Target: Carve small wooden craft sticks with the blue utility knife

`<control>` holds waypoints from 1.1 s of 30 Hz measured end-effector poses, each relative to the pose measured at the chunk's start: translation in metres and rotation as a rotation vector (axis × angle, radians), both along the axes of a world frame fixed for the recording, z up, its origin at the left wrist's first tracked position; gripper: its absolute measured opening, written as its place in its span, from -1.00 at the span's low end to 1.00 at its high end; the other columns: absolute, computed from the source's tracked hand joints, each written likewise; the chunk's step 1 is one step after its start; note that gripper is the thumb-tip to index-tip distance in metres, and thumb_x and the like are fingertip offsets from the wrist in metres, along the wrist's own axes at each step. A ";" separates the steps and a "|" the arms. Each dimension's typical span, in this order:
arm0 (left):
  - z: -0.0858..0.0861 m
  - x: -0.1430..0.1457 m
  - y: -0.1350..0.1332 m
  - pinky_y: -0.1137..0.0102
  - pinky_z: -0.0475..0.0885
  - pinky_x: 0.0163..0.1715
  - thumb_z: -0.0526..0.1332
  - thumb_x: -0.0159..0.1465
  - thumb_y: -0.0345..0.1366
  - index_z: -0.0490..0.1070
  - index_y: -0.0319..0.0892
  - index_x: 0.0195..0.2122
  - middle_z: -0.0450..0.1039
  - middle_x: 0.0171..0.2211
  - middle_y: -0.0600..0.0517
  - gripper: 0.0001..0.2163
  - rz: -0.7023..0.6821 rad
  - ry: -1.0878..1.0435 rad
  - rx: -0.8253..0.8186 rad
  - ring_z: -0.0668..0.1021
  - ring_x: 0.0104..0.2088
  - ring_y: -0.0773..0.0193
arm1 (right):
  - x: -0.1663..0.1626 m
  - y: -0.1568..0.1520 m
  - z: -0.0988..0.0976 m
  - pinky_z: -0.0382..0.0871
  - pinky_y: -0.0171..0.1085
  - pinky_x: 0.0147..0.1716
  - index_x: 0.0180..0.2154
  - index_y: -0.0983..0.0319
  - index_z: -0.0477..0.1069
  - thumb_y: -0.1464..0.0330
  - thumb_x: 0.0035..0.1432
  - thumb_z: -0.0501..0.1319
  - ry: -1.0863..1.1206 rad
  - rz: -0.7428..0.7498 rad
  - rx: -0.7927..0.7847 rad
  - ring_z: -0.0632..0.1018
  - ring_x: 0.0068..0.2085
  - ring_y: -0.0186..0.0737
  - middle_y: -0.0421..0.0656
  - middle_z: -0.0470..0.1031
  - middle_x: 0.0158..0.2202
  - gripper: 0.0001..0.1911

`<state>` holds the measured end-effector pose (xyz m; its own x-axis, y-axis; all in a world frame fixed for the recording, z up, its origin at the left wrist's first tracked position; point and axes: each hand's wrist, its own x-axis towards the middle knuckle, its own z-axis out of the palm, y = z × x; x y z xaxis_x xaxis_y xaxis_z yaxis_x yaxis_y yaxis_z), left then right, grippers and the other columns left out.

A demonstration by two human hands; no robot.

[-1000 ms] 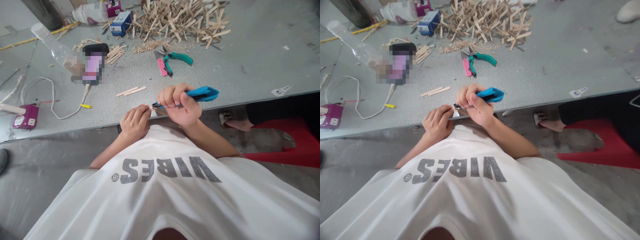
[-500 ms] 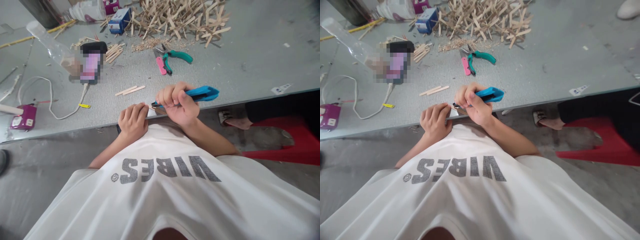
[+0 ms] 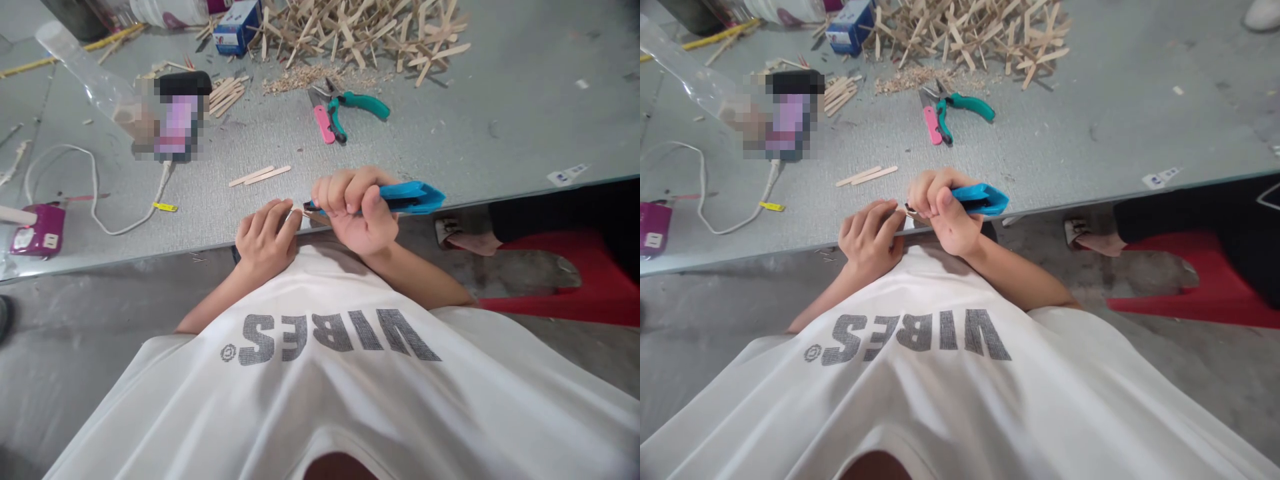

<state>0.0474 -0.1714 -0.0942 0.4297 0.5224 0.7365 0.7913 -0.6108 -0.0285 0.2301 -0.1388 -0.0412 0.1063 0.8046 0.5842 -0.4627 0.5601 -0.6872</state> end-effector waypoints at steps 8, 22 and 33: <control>-0.010 -0.003 0.002 0.15 0.49 0.04 0.19 0.61 -0.29 0.67 0.03 0.22 0.77 0.20 -0.12 -0.70 0.000 -0.011 -0.166 0.76 0.23 0.02 | 0.004 0.003 -0.004 0.33 -0.12 -0.49 -0.54 0.10 0.11 -0.18 0.50 0.33 0.008 0.045 0.074 0.10 -0.63 -0.30 -0.33 0.03 -0.65 -0.25; 0.005 0.005 0.003 0.22 0.43 -0.05 0.19 0.52 -0.41 0.66 -0.02 0.09 0.83 0.01 -0.05 -0.72 -0.032 -0.043 0.098 0.81 0.02 0.12 | 0.004 0.019 -0.022 0.30 -0.15 -0.56 -0.51 0.10 0.15 -0.21 0.53 0.28 0.023 0.024 0.232 0.07 -0.66 -0.32 -0.36 0.01 -0.65 -0.27; -0.004 0.001 0.004 0.16 0.49 0.00 0.12 0.60 -0.25 0.69 -0.07 0.23 0.82 0.09 -0.14 -0.63 0.003 -0.038 -0.088 0.80 0.12 0.03 | 0.006 0.025 -0.038 0.32 -0.16 -0.57 -0.48 0.06 0.23 -0.29 0.50 0.24 -0.033 0.001 0.226 0.13 -0.63 -0.28 -0.34 0.03 -0.63 -0.29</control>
<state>0.0481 -0.1679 -0.0983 0.4009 0.5870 0.7033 0.7927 -0.6072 0.0549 0.2366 -0.1138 -0.0797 0.0838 0.6530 0.7527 -0.4429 0.7011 -0.5589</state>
